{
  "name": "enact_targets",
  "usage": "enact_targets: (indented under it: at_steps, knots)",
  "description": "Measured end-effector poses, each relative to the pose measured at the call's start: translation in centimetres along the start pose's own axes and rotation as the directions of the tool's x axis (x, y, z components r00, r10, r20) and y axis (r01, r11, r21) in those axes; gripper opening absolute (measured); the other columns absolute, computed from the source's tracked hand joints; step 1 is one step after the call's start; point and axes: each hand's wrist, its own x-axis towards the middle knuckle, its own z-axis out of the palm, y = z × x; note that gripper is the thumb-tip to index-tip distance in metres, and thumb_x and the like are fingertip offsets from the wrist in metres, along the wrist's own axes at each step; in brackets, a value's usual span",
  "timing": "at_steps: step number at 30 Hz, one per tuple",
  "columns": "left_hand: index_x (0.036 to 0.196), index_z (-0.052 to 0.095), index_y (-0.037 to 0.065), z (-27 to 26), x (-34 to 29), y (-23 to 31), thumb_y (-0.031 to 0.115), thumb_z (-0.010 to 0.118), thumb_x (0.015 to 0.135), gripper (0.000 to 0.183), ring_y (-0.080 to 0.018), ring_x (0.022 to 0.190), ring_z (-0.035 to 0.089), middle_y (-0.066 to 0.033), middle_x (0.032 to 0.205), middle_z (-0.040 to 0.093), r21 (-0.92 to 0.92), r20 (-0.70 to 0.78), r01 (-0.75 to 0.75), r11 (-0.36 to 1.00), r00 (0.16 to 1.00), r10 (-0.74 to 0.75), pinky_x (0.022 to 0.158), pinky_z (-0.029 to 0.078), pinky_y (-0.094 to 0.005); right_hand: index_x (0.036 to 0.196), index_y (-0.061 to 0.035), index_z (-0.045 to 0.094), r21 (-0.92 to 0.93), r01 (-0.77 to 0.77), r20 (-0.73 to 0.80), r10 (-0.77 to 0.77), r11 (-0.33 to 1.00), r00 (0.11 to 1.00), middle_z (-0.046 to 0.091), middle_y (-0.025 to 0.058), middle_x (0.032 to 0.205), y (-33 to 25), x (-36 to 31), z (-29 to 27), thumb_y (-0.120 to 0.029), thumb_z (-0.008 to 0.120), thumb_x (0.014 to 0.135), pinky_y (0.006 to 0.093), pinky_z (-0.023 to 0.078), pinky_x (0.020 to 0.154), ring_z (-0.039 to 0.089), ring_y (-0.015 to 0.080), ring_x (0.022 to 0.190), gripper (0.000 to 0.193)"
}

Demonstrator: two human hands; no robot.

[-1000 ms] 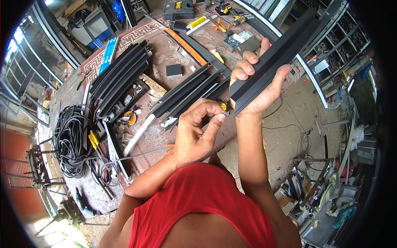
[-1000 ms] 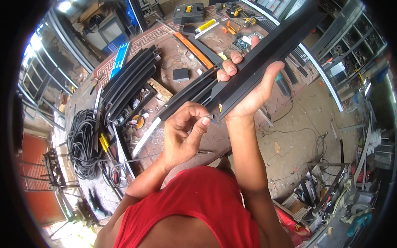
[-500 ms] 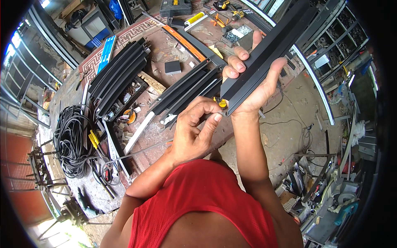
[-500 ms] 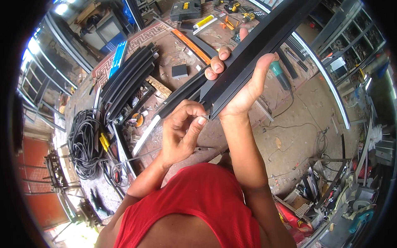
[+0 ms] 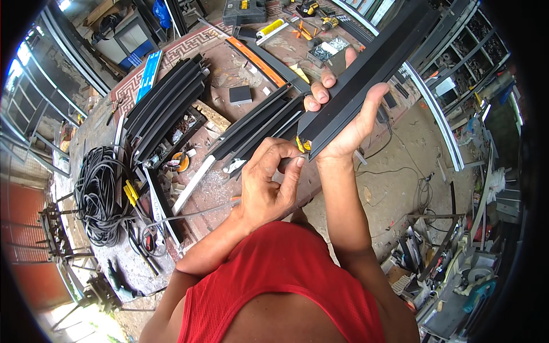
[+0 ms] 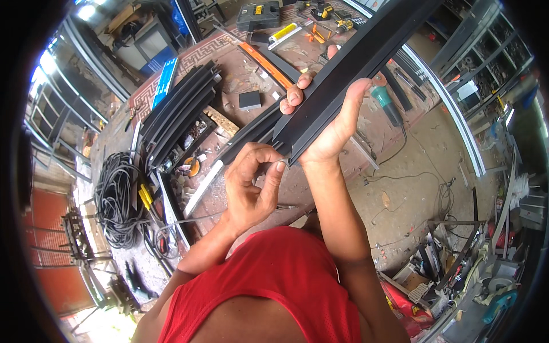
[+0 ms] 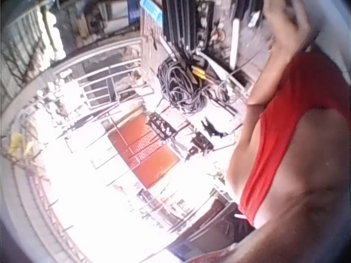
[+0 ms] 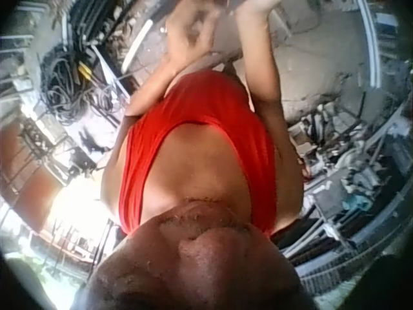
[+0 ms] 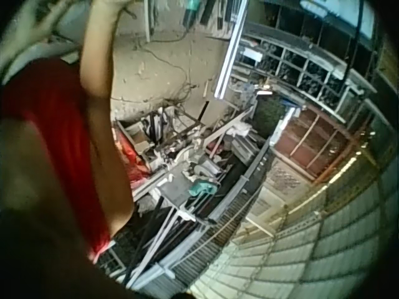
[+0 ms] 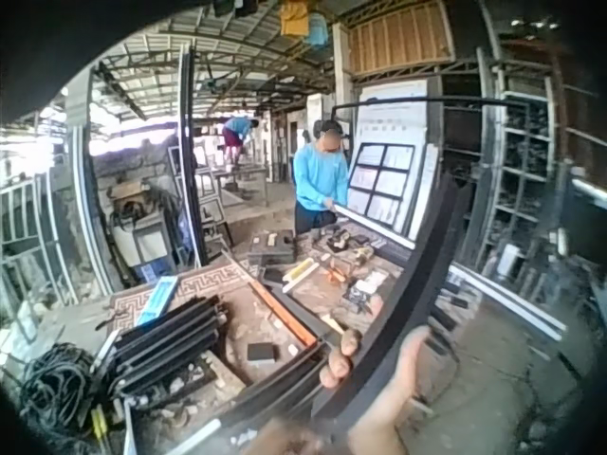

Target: The person assembles aluminum frames by inserting rubber gaskets into metal profiles and securing them with fasteners using pliers and a screwdriver.

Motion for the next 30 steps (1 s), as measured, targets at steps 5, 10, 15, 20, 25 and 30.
enact_targets:
  at_steps: [5, 10, 15, 20, 25, 30]
  knots:
    - [0.093, 0.065, -0.003, 0.0, -0.5, 0.2, -0.006, 0.069, 0.088, 0.007, -0.0153, 0.071, 0.063, -0.0118, 0.089, 0.065, 0.036, -0.059, 0.010, 0.999, 0.998, -0.008, 0.064, 0.050, -0.0263, 0.151, -0.0146, 0.040, -0.129, 0.085, -0.086, -0.096, 0.988, 0.992, 0.056, 0.0080, 0.095, 0.4, -0.4, 1.0, -0.074, 0.039, 0.097, 0.0322, 0.049, 0.068, 0.054, 0.0182, 0.077, 0.080]
    - [0.093, 0.069, -0.004, -0.2, -0.9, 0.0, 0.000, 0.071, 0.093, 0.005, -0.0101, 0.072, 0.062, -0.0077, 0.091, 0.066, -0.251, 0.030, 0.355, 0.901, 0.933, -0.359, 0.066, 0.052, -0.0247, 0.150, -0.0154, 0.041, -0.196, 0.107, -0.107, -0.130, 0.975, 0.986, 0.058, 0.0082, 0.094, 1.0, -0.6, 0.8, -0.077, 0.038, 0.095, 0.0321, 0.049, 0.067, 0.056, 0.0186, 0.076, 0.083]
    - [0.103, 0.073, -0.004, 0.1, -1.0, -1.1, 0.001, 0.070, 0.095, 0.010, -0.0106, 0.075, 0.063, -0.0068, 0.094, 0.066, -0.455, 0.034, 0.292, 0.841, 0.950, -0.311, 0.069, 0.053, -0.0243, 0.148, -0.0185, 0.042, -0.160, 0.071, -0.161, -0.097, 0.985, 0.982, 0.057, 0.0081, 0.095, 1.2, -0.3, 0.3, -0.084, 0.037, 0.089, 0.0323, 0.049, 0.066, 0.056, 0.0193, 0.076, 0.089]
    - [0.109, 0.074, -0.003, 0.3, -1.2, -1.1, 0.001, 0.070, 0.095, 0.015, -0.0107, 0.077, 0.064, -0.0073, 0.095, 0.066, -0.471, 0.001, 0.260, 0.843, 0.956, -0.294, 0.069, 0.054, -0.0244, 0.147, -0.0184, 0.044, -0.152, 0.089, -0.196, -0.118, 0.984, 0.974, 0.055, 0.0070, 0.095, 0.6, 0.1, -0.1, -0.087, 0.034, 0.087, 0.0329, 0.048, 0.066, 0.055, 0.0194, 0.075, 0.092]
    - [0.110, 0.073, -0.004, 0.4, -1.3, -0.8, 0.002, 0.069, 0.096, 0.016, -0.0105, 0.076, 0.063, -0.0076, 0.094, 0.065, -0.387, -0.029, 0.238, 0.891, 0.963, -0.269, 0.068, 0.054, -0.0243, 0.116, -0.0113, 0.053, -0.166, 0.049, -0.132, -0.071, 0.985, 0.989, 0.058, 0.0061, 0.095, 0.9, -0.1, 0.3, -0.089, 0.032, 0.085, 0.0338, 0.052, 0.070, 0.059, 0.0201, 0.077, 0.086]
    - [0.106, 0.073, -0.005, -0.9, -0.4, 0.0, 0.002, 0.069, 0.096, 0.013, -0.0100, 0.075, 0.064, -0.0074, 0.089, 0.066, -0.291, 0.047, 0.341, 0.894, 0.938, -0.343, 0.067, 0.053, -0.0241, 0.113, -0.0090, 0.052, -0.212, -0.008, -0.144, -0.023, 0.977, 0.989, 0.056, 0.0048, 0.092, 1.3, -0.4, 0.7, -0.089, 0.029, 0.086, 0.0327, 0.052, 0.069, 0.058, 0.0191, 0.075, 0.087]
